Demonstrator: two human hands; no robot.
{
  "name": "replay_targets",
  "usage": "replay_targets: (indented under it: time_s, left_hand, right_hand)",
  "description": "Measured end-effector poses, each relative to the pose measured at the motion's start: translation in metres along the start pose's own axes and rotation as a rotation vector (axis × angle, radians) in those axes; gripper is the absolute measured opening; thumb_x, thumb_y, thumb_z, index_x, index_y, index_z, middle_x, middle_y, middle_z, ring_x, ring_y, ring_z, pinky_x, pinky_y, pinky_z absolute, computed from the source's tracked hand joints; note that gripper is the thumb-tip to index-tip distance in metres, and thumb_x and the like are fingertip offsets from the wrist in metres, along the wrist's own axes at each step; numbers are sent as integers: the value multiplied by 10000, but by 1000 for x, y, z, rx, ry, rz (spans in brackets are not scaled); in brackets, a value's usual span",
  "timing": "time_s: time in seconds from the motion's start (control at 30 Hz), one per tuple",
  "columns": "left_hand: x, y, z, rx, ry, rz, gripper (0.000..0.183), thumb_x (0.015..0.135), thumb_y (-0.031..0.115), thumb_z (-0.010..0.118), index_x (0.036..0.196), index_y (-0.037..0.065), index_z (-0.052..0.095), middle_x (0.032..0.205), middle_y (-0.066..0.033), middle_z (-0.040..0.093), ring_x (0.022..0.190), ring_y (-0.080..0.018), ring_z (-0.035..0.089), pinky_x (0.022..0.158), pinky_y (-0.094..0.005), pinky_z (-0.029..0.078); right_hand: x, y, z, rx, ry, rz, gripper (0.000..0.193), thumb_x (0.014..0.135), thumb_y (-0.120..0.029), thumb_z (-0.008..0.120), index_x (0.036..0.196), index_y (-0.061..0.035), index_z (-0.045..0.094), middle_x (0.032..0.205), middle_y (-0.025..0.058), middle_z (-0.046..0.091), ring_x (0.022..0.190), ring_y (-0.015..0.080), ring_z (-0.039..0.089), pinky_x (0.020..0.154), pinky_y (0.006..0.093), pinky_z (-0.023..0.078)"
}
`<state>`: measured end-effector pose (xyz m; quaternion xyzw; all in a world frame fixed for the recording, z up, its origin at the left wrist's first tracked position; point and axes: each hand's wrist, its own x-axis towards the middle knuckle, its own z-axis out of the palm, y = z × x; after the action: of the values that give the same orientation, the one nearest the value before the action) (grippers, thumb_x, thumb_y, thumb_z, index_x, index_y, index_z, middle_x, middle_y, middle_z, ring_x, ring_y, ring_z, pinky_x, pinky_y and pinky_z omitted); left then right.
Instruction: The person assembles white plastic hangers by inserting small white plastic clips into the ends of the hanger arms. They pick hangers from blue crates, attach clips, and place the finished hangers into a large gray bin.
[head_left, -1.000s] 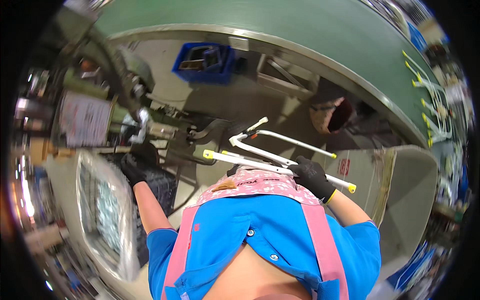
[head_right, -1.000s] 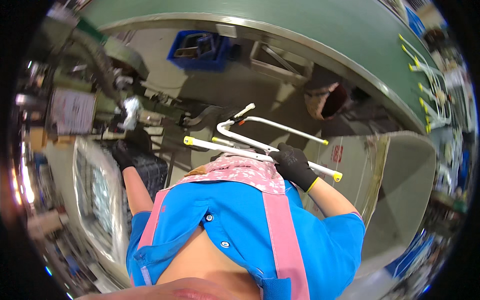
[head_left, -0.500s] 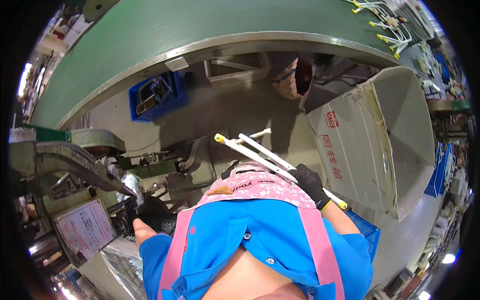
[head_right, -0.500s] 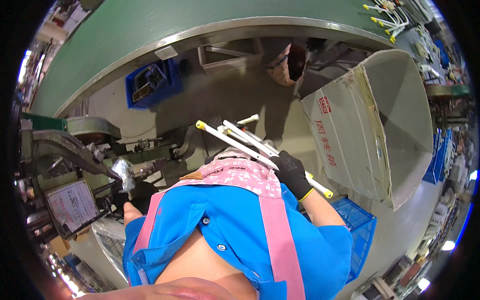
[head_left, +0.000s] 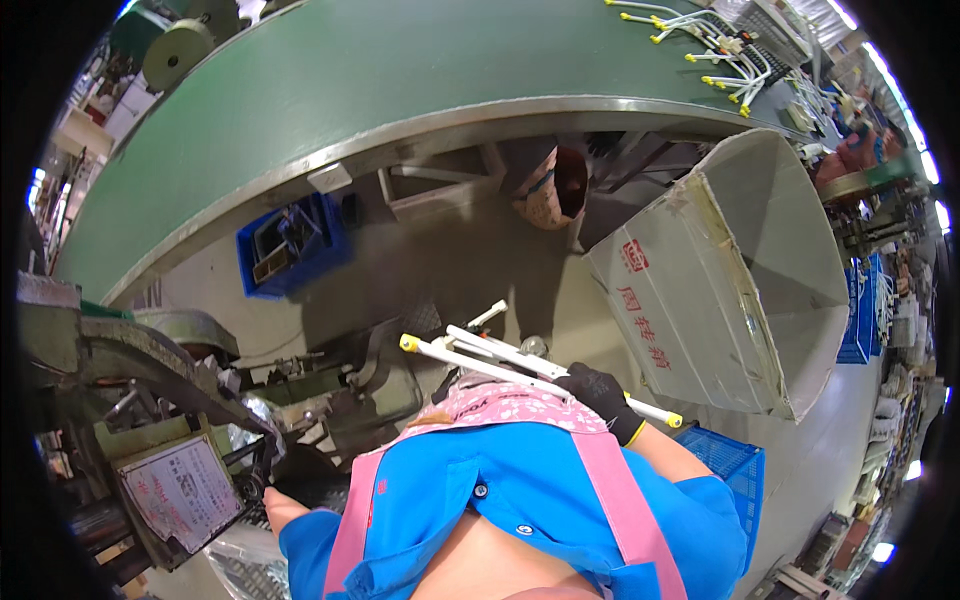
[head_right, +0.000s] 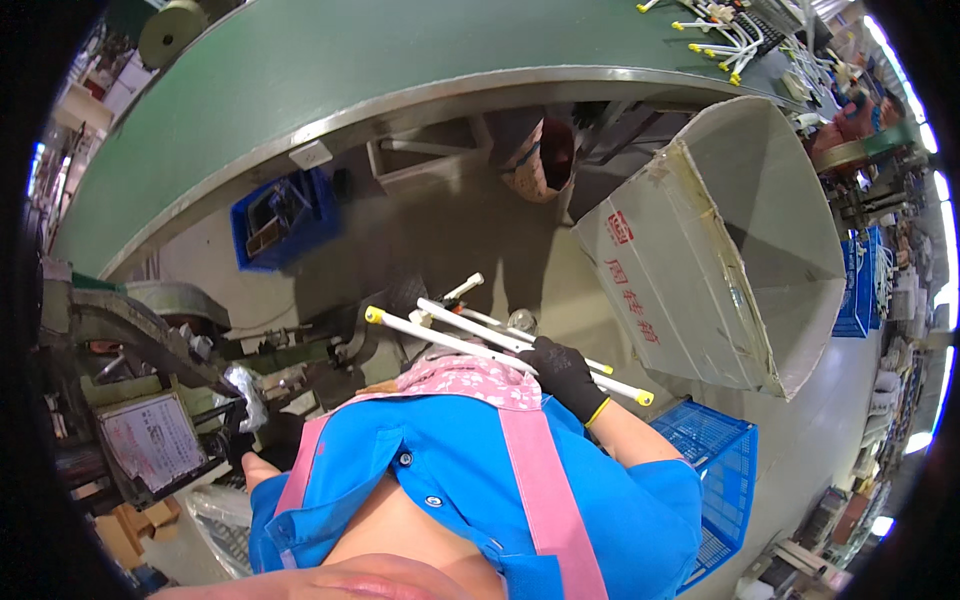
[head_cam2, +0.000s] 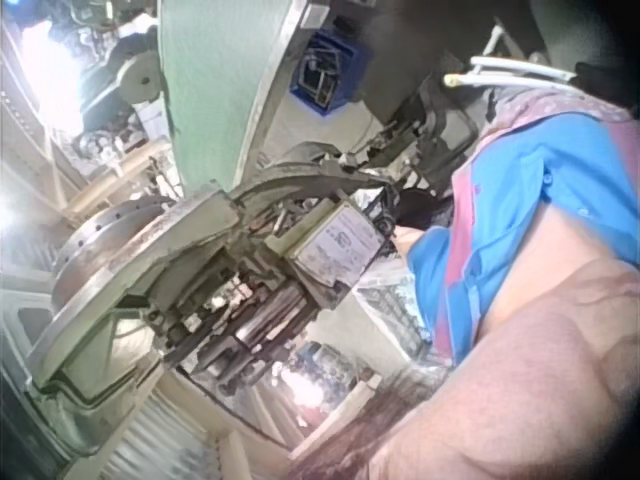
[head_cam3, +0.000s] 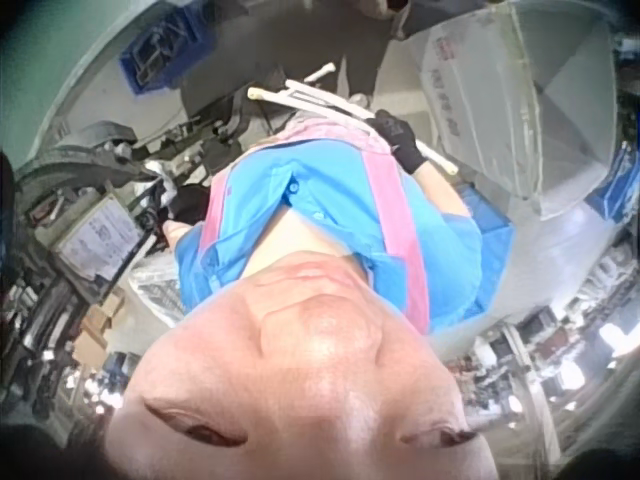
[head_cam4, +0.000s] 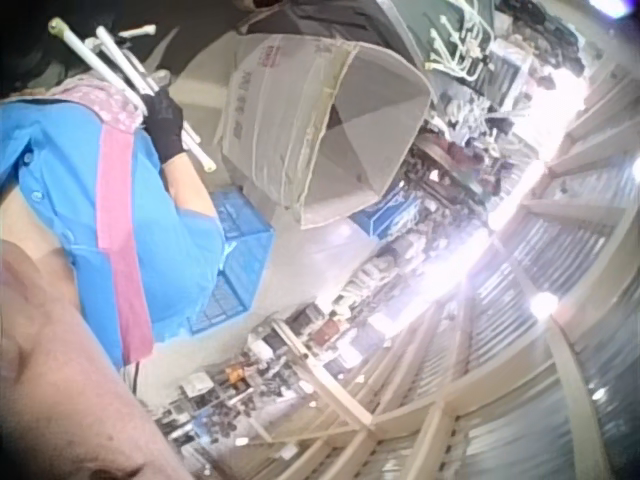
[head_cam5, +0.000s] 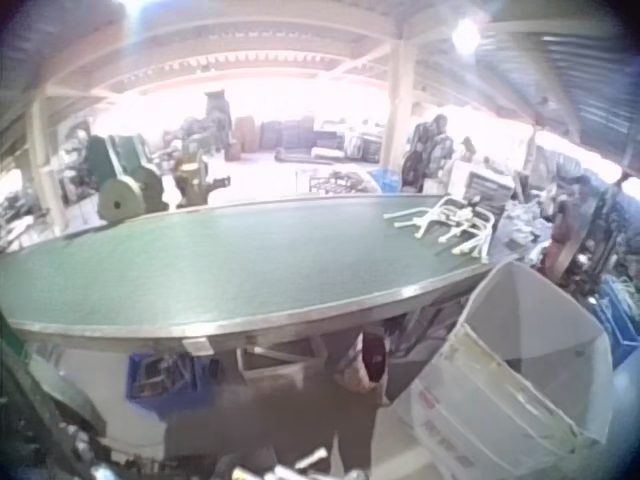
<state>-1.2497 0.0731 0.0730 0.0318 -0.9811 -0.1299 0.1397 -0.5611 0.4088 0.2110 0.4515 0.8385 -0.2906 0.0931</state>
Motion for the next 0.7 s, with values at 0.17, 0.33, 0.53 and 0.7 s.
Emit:
replay_targets:
  time_s: [0.17, 0.33, 0.53, 0.7]
  left_hand:
    - [-48, 21, -24, -176, 181, 102, 308, 895, 278, 533, 1099, 74, 643, 1051, -143, 664, 954, -305, 625, 815, -406, 490]
    - [-129, 55, -45, -417, 190, 234, 302, 897, 272, 534, 1098, 75, 644, 1043, -142, 666, 950, -305, 628, 813, -405, 492]
    - [-267, 94, -61, -610, -235, 295, 295, 899, 264, 536, 1097, 75, 644, 1034, -142, 668, 946, -304, 633, 812, -403, 494]
    - [-386, 140, -61, -609, -715, 421, 289, 900, 258, 537, 1095, 75, 645, 1027, -141, 670, 942, -304, 636, 811, -401, 496]
  right_hand:
    - [-8, 15, -18, 55, 53, 0, 225, 815, -275, 618, 1015, -207, 697, 902, 133, 580, 857, 309, 629, 730, 416, 500]
    - [-9, 42, -50, 47, 167, 11, 301, 765, -225, 644, 1061, -186, 686, 870, 115, 569, 809, 305, 609, 712, 403, 488]
    - [-19, 75, -105, 282, 465, -125, 325, 694, -80, 652, 1017, -104, 682, 824, 116, 565, 766, 293, 596, 673, 380, 474]
    - [-27, 103, -146, 439, 701, -293, 366, 649, 33, 656, 1005, -52, 678, 768, 102, 551, 685, 231, 570, 602, 331, 451]
